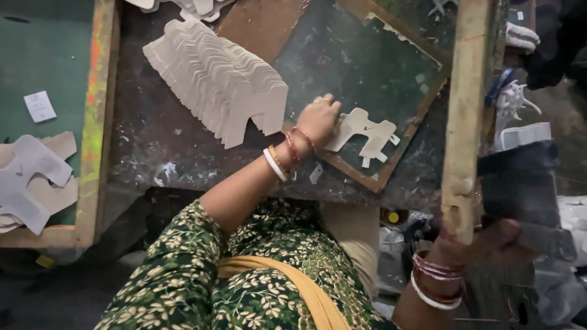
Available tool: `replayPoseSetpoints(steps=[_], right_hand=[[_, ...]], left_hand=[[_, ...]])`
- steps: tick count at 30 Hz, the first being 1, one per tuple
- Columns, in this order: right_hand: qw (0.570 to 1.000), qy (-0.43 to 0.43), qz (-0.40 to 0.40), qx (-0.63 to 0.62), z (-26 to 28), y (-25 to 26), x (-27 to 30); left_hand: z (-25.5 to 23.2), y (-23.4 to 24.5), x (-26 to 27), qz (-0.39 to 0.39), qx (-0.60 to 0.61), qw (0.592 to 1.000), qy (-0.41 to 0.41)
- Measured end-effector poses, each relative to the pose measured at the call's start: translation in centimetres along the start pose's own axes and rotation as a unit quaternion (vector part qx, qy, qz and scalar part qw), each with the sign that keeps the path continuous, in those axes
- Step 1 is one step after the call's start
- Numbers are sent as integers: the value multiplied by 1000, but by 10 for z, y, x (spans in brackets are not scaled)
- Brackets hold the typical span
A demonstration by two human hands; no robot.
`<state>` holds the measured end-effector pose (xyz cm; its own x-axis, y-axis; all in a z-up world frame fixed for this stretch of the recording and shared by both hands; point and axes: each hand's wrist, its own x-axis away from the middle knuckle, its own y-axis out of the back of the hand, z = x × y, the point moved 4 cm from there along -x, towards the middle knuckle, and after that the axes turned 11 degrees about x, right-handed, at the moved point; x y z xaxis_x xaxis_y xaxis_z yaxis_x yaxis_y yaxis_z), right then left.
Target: The person places a white cutout onto a screen printing frame and uses a squeegee to pull a substance across the mesh. They repeat this process for multiple cutouts, stacking the finished items on the table. At one point, they pour a yellow liquid from a bottle onto the screen and spread it with the squeegee.
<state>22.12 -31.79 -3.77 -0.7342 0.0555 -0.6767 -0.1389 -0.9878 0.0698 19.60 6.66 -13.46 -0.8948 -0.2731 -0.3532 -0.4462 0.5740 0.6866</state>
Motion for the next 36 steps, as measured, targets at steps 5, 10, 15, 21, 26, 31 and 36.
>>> replayPoseSetpoints(steps=[5,10,15,21,26,31,36], right_hand=[[653,352,-89,665,71,-13,-12],[857,131,-104,488,74,-5,-26],[897,70,-96,425,67,-5,-25],[821,186,-64,535,63,4,-17],[715,289,-23,636,43,24,-1],[747,120,-132,640,-18,76,9],[722,268,-77,633,33,23,-8]], left_hand=[[21,64,-16,-88,298,935,168],[26,154,33,-139,299,921,207],[24,141,75,-3,-12,988,-155],[27,109,79,51,24,988,-142],[-30,3,76,117,86,975,-169],[-43,-50,8,144,137,961,-190],[-65,-48,-3,224,162,936,-219]])
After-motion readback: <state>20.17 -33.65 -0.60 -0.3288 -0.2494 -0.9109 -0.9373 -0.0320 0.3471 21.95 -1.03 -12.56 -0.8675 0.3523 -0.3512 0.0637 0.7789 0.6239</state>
